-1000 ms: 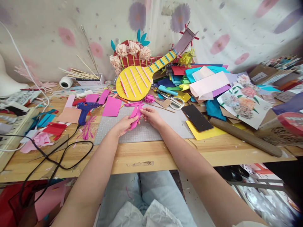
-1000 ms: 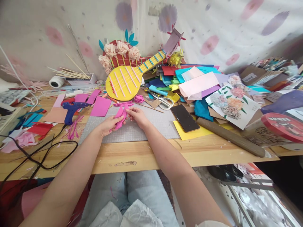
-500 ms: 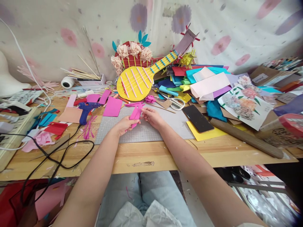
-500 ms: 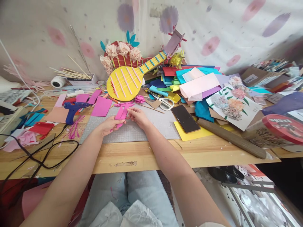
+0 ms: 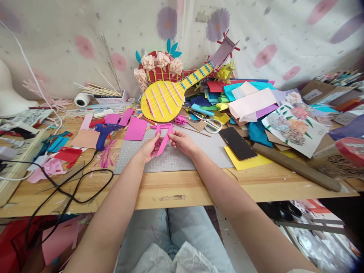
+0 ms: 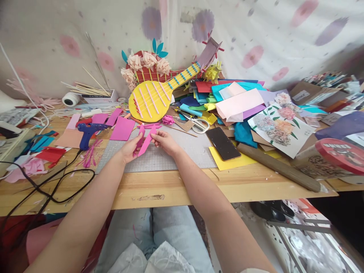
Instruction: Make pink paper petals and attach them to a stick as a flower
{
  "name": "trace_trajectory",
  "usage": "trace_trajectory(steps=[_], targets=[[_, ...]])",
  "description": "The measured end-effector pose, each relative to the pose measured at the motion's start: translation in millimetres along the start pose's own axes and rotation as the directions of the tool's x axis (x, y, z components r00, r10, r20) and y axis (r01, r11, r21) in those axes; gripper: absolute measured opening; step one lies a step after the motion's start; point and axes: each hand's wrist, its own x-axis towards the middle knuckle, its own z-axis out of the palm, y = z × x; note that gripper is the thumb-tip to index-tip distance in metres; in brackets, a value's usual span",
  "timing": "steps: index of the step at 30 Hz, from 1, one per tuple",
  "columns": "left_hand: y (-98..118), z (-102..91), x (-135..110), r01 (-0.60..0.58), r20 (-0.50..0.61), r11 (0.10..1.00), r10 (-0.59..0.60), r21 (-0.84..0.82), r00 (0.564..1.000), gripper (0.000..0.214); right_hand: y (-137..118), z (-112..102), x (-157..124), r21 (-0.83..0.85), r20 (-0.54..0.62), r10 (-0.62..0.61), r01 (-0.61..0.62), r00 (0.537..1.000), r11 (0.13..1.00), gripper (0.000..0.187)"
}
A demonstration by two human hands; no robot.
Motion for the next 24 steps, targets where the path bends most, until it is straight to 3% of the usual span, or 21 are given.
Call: trace_trajectory(steps=[7, 11, 19, 24], targets=[[-1.5, 6.2, -6.7, -0.014, -0.029, 0.962, 0.023, 0.274, 0.999, 0.037, 5.8, 0.7, 3.1, -0.079, -0.054, -0.059, 0.054, 0.997, 0.995, 0.038], [-0.6, 9.2, -9.3, -0.009, -0.011, 0.947, 0.013, 0.321, 1.000, 0.030, 6.8, -2.1, 5.2, -0.080, -0.104, -0.074, 0.066, 0.992, 0.995, 0.041], [-1.6, 3.5, -9.0, 0.008, 0.106, 0.912, -0.056, 0.410, 0.993, 0.033, 9.7, -5.8, 5.6, -0.106, -0.085, -0.087, 0.077, 0.993, 0.991, 0.042], [-1.2, 4.2, -9.1, -0.011, 0.038, 0.919, -0.004, 0.393, 0.999, 0.044, 8.5, -7.8, 4.7, -0.090, -0.015, -0.101, 0.099, 0.995, 0.991, 0.038]])
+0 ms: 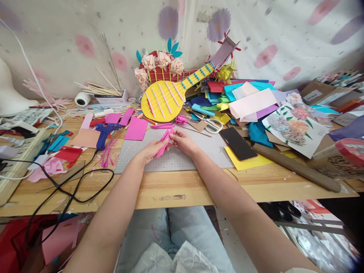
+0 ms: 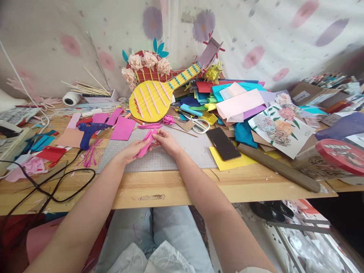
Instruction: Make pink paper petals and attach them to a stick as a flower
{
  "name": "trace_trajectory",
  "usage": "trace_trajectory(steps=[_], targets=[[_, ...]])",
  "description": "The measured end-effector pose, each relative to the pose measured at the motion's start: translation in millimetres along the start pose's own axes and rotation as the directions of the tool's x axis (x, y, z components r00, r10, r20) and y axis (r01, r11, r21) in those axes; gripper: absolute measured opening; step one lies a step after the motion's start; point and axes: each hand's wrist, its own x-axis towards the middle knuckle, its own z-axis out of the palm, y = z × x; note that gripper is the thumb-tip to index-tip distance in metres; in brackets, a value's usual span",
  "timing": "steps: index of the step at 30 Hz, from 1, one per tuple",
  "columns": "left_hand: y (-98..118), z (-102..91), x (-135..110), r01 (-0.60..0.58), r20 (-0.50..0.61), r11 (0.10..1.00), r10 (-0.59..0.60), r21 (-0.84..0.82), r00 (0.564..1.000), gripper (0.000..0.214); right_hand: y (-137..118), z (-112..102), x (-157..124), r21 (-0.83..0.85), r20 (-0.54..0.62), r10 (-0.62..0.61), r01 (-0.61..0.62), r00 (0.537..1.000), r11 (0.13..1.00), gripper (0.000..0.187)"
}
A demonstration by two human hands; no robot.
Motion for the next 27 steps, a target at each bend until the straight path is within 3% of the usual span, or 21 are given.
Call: trace_trajectory(steps=[11, 18, 23, 27], targets=[[2.9, -2.7, -2.2, 0.047, 0.136, 0.994, -0.033, -0.098, 0.990, 0.033, 0.7, -0.5, 1.8, 0.009, -0.090, 0.023, -0.023, 0.996, 1.000, 0.041], [1.0, -3.9, -0.9, 0.022, 0.147, 0.980, 0.008, -0.198, 0.989, 0.031, 5.6, 4.5, 1.2, 0.050, 0.008, 0.072, -0.072, 0.997, 0.996, 0.039], [-2.3, -3.8, 5.0, -0.021, 0.054, 0.946, 0.041, -0.325, 0.998, 0.041, -0.3, 4.2, 0.0, 0.074, -0.065, 0.060, -0.055, 0.996, 0.996, 0.041], [-6.4, -3.3, 11.3, 0.006, -0.071, 0.909, -0.040, -0.417, 0.997, 0.042, -7.4, 8.9, -5.4, 0.016, 0.025, 0.069, -0.069, 0.997, 0.997, 0.039]])
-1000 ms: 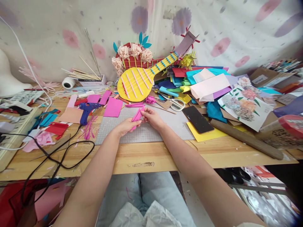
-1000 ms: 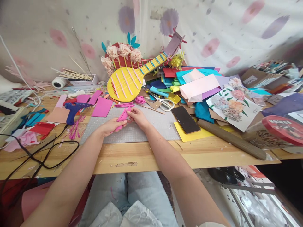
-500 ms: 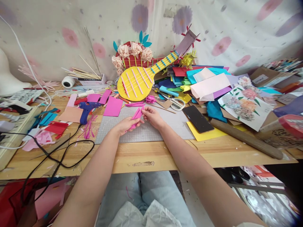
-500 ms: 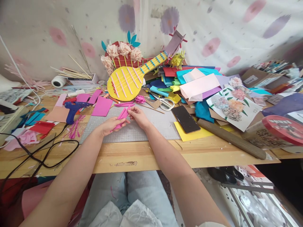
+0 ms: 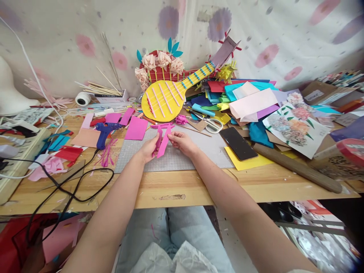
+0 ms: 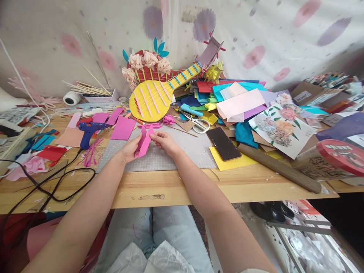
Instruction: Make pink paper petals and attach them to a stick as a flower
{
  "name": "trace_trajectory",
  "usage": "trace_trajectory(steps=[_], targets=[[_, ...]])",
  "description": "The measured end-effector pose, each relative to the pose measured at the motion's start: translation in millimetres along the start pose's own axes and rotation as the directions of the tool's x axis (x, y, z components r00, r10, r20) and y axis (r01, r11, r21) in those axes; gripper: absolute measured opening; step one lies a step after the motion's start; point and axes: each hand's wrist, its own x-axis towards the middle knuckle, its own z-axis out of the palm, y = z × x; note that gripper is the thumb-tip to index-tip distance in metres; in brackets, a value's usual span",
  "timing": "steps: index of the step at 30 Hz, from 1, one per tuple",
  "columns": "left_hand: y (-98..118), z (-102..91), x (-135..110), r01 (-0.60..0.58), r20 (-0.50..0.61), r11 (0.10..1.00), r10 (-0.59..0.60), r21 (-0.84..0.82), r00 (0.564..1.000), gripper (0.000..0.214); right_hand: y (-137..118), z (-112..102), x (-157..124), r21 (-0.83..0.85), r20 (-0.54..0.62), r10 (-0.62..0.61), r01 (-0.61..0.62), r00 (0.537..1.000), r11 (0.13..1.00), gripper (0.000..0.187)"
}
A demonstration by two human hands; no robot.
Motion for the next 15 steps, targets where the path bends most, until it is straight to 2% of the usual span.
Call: trace_trajectory(steps=[3, 6, 8, 11, 15], targets=[[-0.3, 3.8, -0.6, 0.025, 0.058, 0.998, -0.021, -0.056, 0.998, 0.048, -1.2, 5.7, -2.3, -0.082, 0.003, 0.002, -0.002, 1.000, 0.997, 0.039], [0.9, 9.2, -4.2, 0.047, 0.164, 0.995, -0.033, -0.086, 0.986, 0.052, -0.9, 8.4, -1.5, -0.122, -0.087, -0.005, -0.006, 0.996, 0.993, 0.039], [1.4, 11.6, -6.3, 0.046, 0.191, 0.996, -0.032, -0.073, 0.981, 0.044, -0.6, 8.3, -0.4, -0.126, -0.135, -0.008, -0.009, 0.991, 0.992, 0.040], [1.0, 12.5, -8.1, 0.035, 0.186, 0.999, -0.027, -0.035, 0.982, 0.026, 0.1, 7.4, 0.8, -0.134, -0.149, -0.013, -0.008, 0.989, 0.991, 0.040], [-0.6, 12.4, -8.5, 0.019, 0.114, 1.000, -0.021, 0.017, 0.993, 0.015, 1.8, 6.6, 1.7, -0.156, -0.152, -0.021, -0.003, 0.988, 0.988, 0.039]])
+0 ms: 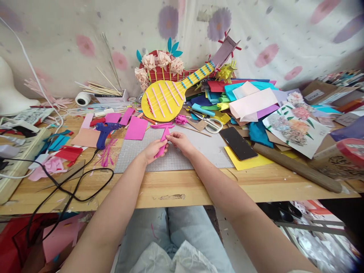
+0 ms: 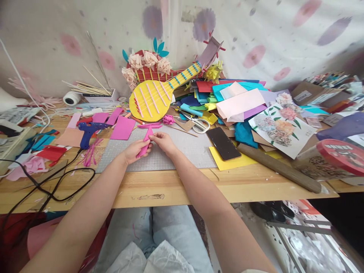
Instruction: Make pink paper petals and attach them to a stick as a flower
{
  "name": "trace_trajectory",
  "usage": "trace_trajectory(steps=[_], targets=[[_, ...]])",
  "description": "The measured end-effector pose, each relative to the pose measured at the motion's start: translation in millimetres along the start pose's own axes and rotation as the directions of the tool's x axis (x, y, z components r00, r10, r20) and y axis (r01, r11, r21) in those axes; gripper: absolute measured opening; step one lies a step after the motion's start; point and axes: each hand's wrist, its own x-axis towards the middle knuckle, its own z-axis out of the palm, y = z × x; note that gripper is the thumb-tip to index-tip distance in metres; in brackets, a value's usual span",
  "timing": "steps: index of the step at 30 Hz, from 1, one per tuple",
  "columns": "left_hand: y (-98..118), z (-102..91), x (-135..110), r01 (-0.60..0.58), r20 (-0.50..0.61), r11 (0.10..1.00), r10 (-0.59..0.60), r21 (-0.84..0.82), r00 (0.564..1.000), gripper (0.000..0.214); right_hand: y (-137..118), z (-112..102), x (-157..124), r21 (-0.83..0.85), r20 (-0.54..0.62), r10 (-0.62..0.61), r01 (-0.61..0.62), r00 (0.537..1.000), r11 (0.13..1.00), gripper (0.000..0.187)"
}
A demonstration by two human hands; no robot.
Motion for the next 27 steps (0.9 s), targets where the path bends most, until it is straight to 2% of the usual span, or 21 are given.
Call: trace_trajectory(steps=[5, 10, 15, 18, 22, 27], targets=[[-1.2, 4.0, -0.1, -0.033, -0.057, 0.998, 0.036, 0.057, 0.998, 0.007, 1.2, -0.9, 0.1, 0.005, 0.012, -0.013, 0.013, 1.000, 1.000, 0.038], [-2.5, 7.2, 0.3, -0.066, -0.076, 0.998, 0.065, 0.000, 0.995, 0.006, 2.8, -1.2, 0.4, 0.018, 0.063, 0.017, -0.018, 0.998, 1.000, 0.039], [-4.1, 3.7, 0.4, -0.053, 0.048, 0.998, 0.053, -0.019, 0.997, 0.004, 3.7, -2.7, 2.0, 0.025, -0.013, 0.013, -0.012, 1.000, 1.000, 0.043], [-3.3, 0.8, 0.4, -0.027, 0.102, 0.999, 0.029, -0.020, 0.994, 0.005, 2.1, -5.7, 1.7, 0.040, 0.031, 0.033, -0.034, 0.999, 0.999, 0.048], [-1.6, -1.6, -0.7, -0.001, 0.136, 1.000, -0.001, 0.012, 0.991, 0.012, 1.8, -9.8, 1.9, 0.085, 0.087, 0.024, -0.032, 0.996, 0.996, 0.042], [-1.2, -1.1, -1.9, 0.027, 0.163, 0.999, -0.032, 0.032, 0.986, 0.023, 4.8, -8.7, 4.3, 0.086, -0.009, 0.007, -0.006, 1.000, 0.996, 0.042]])
